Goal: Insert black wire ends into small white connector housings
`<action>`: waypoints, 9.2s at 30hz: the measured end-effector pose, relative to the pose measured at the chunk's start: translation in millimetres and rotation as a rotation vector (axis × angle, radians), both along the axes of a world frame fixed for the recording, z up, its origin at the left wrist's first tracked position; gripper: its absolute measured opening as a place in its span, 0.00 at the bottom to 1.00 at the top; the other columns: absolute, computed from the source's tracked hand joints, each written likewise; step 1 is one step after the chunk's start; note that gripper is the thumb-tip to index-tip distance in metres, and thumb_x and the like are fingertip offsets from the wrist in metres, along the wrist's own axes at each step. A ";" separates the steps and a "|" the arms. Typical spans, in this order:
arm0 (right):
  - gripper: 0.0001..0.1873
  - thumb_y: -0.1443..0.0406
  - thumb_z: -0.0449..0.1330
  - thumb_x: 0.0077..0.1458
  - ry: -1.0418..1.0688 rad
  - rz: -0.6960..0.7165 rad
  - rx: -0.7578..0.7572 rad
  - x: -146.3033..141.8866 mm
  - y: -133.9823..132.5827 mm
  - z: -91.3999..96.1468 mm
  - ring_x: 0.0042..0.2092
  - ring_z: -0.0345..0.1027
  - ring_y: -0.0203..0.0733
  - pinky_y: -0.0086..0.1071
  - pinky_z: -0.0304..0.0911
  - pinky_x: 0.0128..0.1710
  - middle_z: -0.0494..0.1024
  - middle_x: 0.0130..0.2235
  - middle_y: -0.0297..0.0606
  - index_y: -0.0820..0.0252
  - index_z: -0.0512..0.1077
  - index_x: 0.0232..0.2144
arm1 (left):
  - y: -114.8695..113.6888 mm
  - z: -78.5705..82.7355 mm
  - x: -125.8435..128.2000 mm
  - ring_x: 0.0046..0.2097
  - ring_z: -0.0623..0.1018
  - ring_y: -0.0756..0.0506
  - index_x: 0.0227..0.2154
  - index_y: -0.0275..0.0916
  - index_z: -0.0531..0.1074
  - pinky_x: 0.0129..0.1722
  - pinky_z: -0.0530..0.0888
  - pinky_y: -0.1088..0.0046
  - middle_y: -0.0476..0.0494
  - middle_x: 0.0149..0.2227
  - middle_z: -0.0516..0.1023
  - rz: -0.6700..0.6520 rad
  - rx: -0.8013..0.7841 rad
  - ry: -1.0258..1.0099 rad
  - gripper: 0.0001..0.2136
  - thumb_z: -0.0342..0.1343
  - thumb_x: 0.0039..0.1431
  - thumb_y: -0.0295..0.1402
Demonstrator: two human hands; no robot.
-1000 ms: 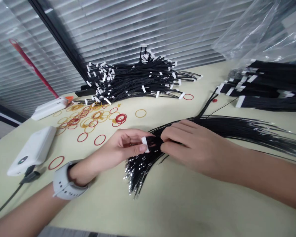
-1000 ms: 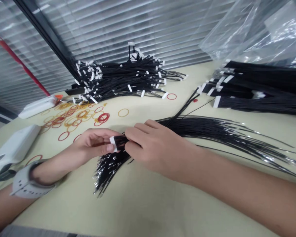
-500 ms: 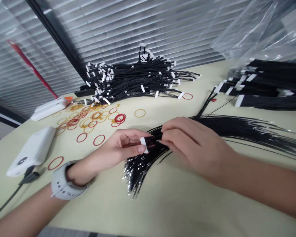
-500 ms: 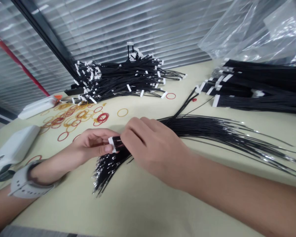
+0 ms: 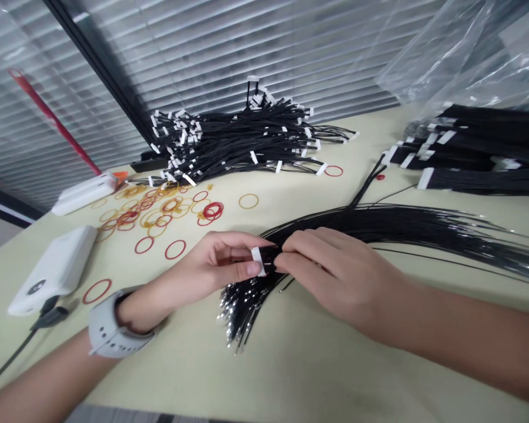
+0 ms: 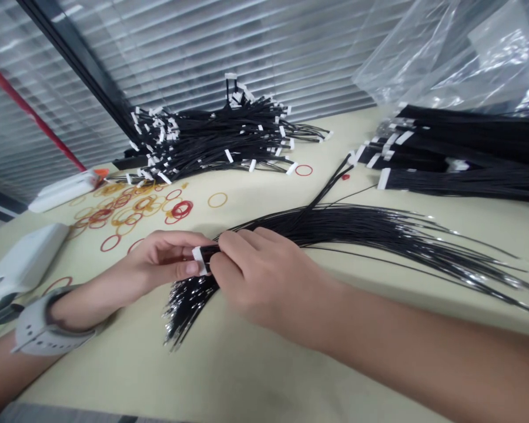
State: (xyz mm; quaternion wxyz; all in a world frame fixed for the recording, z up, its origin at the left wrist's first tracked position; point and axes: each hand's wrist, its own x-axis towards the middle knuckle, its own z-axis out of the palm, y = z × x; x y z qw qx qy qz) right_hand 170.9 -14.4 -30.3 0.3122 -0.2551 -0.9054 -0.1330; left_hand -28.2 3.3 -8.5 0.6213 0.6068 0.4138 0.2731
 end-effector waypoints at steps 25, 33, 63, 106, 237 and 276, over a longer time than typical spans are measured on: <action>0.10 0.74 0.47 0.57 0.218 0.113 -0.268 -1.8 3.3 -15.1 0.32 0.58 0.34 0.29 0.59 0.32 0.67 0.30 0.38 0.65 0.68 0.32 | -6.7 0.2 -1.5 0.31 0.70 0.53 0.41 0.38 0.72 0.29 0.68 0.80 0.49 0.29 0.73 -0.066 0.100 0.127 0.13 0.57 0.51 0.26; 0.14 0.75 0.46 0.57 0.100 0.149 -0.136 -2.8 0.6 -3.4 0.32 0.62 0.37 0.32 0.61 0.31 0.70 0.28 0.43 0.70 0.72 0.30 | -4.7 -0.8 -1.6 0.29 0.70 0.54 0.38 0.41 0.73 0.28 0.68 0.81 0.51 0.27 0.72 -0.052 0.071 0.057 0.11 0.58 0.50 0.25; 0.12 0.73 0.54 0.51 -0.317 0.026 -0.493 37.3 3.3 31.7 0.34 0.65 0.34 0.28 0.62 0.33 0.69 0.36 0.34 0.56 0.68 0.38 | 0.3 4.3 -11.1 0.34 0.74 0.50 0.29 0.37 0.72 0.32 0.71 0.76 0.46 0.31 0.74 0.045 1.260 0.567 0.03 0.55 0.54 0.30; 0.09 0.71 0.46 0.57 0.119 -0.139 -0.522 12.4 13.6 -2.7 0.34 0.63 0.37 0.32 0.60 0.34 0.70 0.32 0.37 0.62 0.66 0.33 | 6.4 2.2 -6.7 0.32 0.75 0.51 0.28 0.35 0.67 0.36 0.71 0.75 0.48 0.26 0.76 0.100 0.220 0.201 0.03 0.55 0.52 0.29; 0.07 0.72 0.51 0.53 0.160 0.019 -0.238 13.8 8.3 -1.2 0.27 0.59 0.30 0.33 0.53 0.36 0.68 0.25 0.30 0.58 0.63 0.25 | 3.7 6.4 -7.3 0.26 0.70 0.54 0.28 0.34 0.72 0.25 0.66 0.81 0.49 0.24 0.73 -0.040 0.032 0.146 0.02 0.57 0.50 0.26; 0.07 0.71 0.53 0.52 0.240 0.069 -0.504 13.3 7.9 2.0 0.24 0.56 0.27 0.31 0.51 0.36 0.66 0.24 0.26 0.60 0.65 0.24 | 3.4 5.0 -7.4 0.26 0.71 0.54 0.28 0.35 0.73 0.25 0.66 0.83 0.50 0.25 0.74 -0.048 0.076 0.143 0.03 0.57 0.49 0.24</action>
